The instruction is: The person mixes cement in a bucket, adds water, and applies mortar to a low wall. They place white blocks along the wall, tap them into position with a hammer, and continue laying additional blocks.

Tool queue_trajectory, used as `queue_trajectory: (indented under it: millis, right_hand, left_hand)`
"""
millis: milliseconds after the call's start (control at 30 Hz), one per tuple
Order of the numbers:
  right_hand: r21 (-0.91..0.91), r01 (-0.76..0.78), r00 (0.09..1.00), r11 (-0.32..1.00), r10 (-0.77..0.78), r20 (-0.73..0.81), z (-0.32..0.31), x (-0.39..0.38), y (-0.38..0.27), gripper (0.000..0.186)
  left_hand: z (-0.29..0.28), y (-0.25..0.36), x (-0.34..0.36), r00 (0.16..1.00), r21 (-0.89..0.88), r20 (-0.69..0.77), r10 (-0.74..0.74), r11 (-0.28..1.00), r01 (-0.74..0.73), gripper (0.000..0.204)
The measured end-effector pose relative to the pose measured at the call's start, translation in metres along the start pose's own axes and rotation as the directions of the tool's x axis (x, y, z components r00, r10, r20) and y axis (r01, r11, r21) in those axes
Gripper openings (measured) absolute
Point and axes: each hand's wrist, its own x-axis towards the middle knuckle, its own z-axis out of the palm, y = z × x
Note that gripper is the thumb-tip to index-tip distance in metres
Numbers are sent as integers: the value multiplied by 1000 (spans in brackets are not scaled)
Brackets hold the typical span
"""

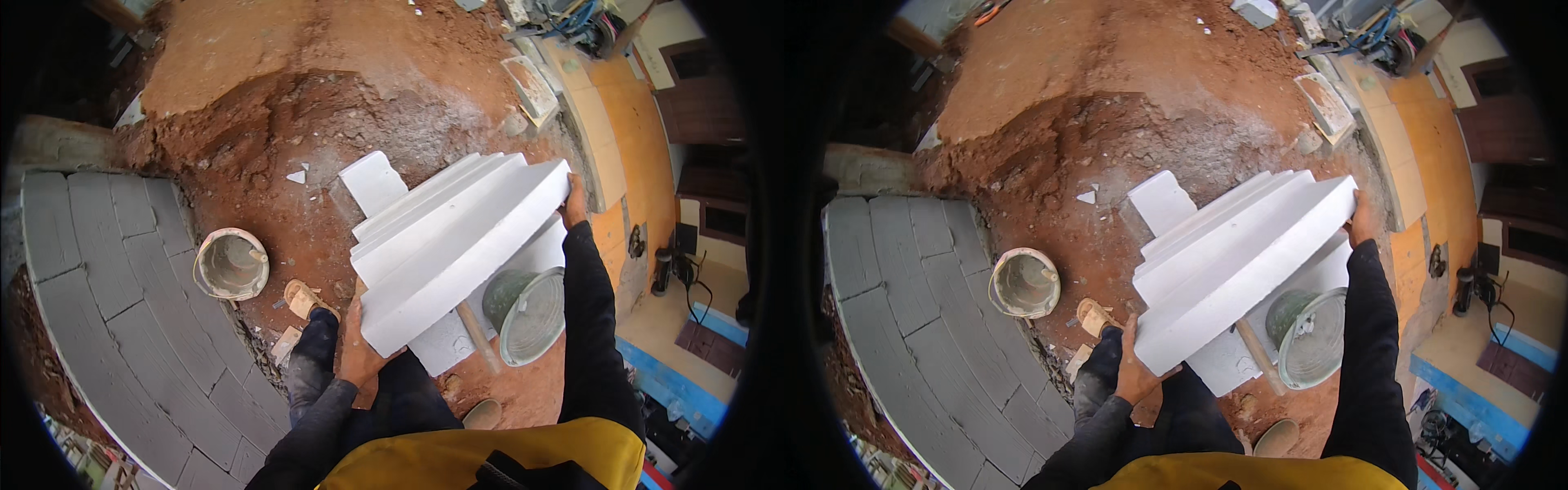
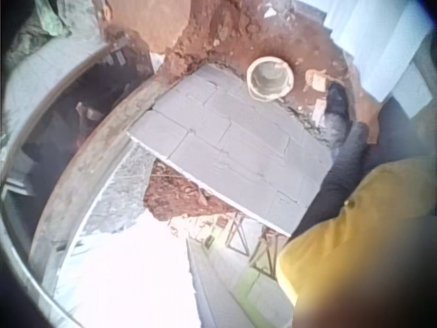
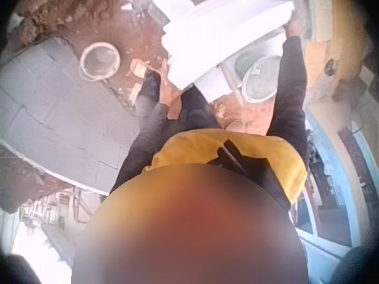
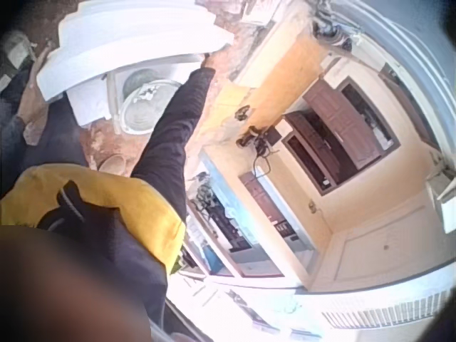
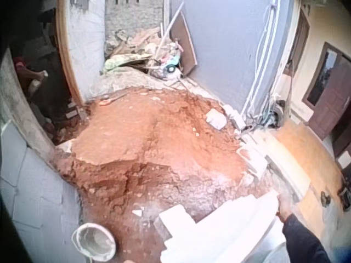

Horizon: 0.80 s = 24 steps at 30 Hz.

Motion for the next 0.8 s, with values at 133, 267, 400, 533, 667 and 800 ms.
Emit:
queue_trajectory:
  millis: [133, 267, 400, 533, 667, 800]
  right_hand:
    - [25, 25, 961, 999, -31, 275, -17, 6, 4, 84]
    - [-13, 80, 973, 997, -75, 218, 7, 15, -19, 80]
    - [51, 167, 877, 985, -172, 448, 48, -22, -60, 81]
    - [168, 129, 883, 977, -190, 430, 94, -125, -104, 86]
    - [348, 82, 863, 934, -241, 444, 152, -268, -113, 89]
    - [295, 78, 787, 952, -240, 569, 246, -398, -121, 72]
  left_hand:
    - [-2, -9, -4, 987, 218, -29, 158, 965, -148, 95]
    - [-35, 14, -9, 990, 217, -43, 137, 968, -124, 93]
    - [-88, 90, -69, 971, 296, -114, 208, 940, -167, 88]
    - [-160, 168, -167, 942, 276, -286, 174, 957, -93, 87]
    - [-238, 210, -273, 831, 322, -494, 256, 942, -99, 85]
    - [-286, 217, -369, 616, 183, -773, 153, 983, -15, 95]
